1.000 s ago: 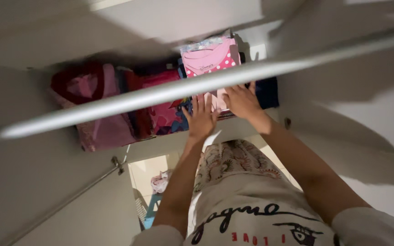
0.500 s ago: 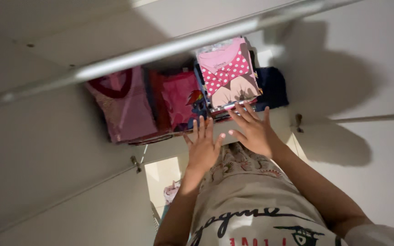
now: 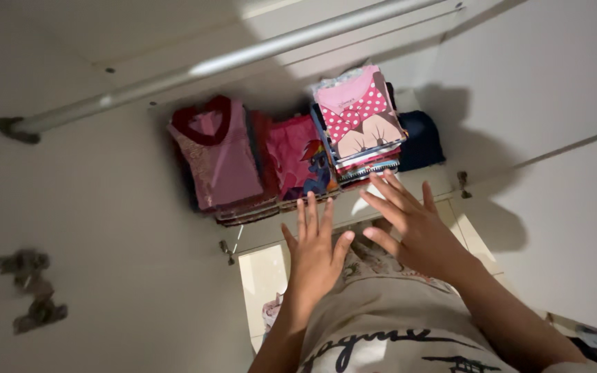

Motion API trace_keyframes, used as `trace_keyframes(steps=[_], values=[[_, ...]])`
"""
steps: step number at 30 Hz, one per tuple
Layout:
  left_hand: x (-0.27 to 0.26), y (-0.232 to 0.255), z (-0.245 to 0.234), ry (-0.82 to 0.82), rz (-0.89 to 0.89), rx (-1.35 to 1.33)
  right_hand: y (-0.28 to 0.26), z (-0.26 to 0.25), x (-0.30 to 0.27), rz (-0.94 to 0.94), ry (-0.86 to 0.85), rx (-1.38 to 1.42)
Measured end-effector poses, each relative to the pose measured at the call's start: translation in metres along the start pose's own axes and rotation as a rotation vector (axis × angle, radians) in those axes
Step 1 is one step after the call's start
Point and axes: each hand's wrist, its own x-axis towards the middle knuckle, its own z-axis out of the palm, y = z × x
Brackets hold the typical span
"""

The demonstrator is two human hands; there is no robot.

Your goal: The person takes several folded items of clothing from a bed and places them one by one into a wardrobe, arranging them on top of existing stacks.

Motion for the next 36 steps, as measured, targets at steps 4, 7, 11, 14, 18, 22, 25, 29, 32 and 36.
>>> trace_keyframes(steps=[4, 7, 11, 14, 18, 22, 25, 29, 32, 36], values=[[-0.023, -0.002, -0.009, 0.027, -0.013, 0.050, -0.015, 0.004, -0.012, -0.016, -0.046, 0.007], [-0.041, 0.000, -0.014, 0.073, -0.038, 0.076, -0.019, 0.006, -0.017, -0.078, -0.087, 0.008], [-0.069, 0.008, -0.013, 0.145, -0.114, 0.099, -0.021, 0.012, -0.018, -0.293, -0.067, -0.013], [-0.098, 0.025, -0.004, 0.205, -0.220, 0.055, -0.022, 0.005, -0.020, -0.391, -0.183, -0.001], [-0.135, 0.060, 0.017, 0.311, -0.372, 0.041, -0.024, -0.005, -0.033, -0.598, -0.184, -0.029], [-0.164, 0.097, 0.048, 0.338, -0.513, -0.008, -0.015, -0.011, -0.056, -0.665, -0.266, -0.038], [-0.181, 0.124, 0.068, 0.402, -0.565, 0.005, -0.008, -0.014, -0.075, -0.727, -0.326, -0.013], [-0.206, 0.160, 0.090, 0.467, -0.639, 0.001, -0.001, -0.017, -0.108, -0.805, -0.394, -0.019], [-0.228, 0.186, 0.109, 0.535, -0.677, 0.022, 0.005, -0.018, -0.130, -0.847, -0.476, -0.009], [-0.263, 0.214, 0.140, 0.593, -0.816, 0.026, 0.005, -0.003, -0.162, -0.947, -0.556, 0.003]])
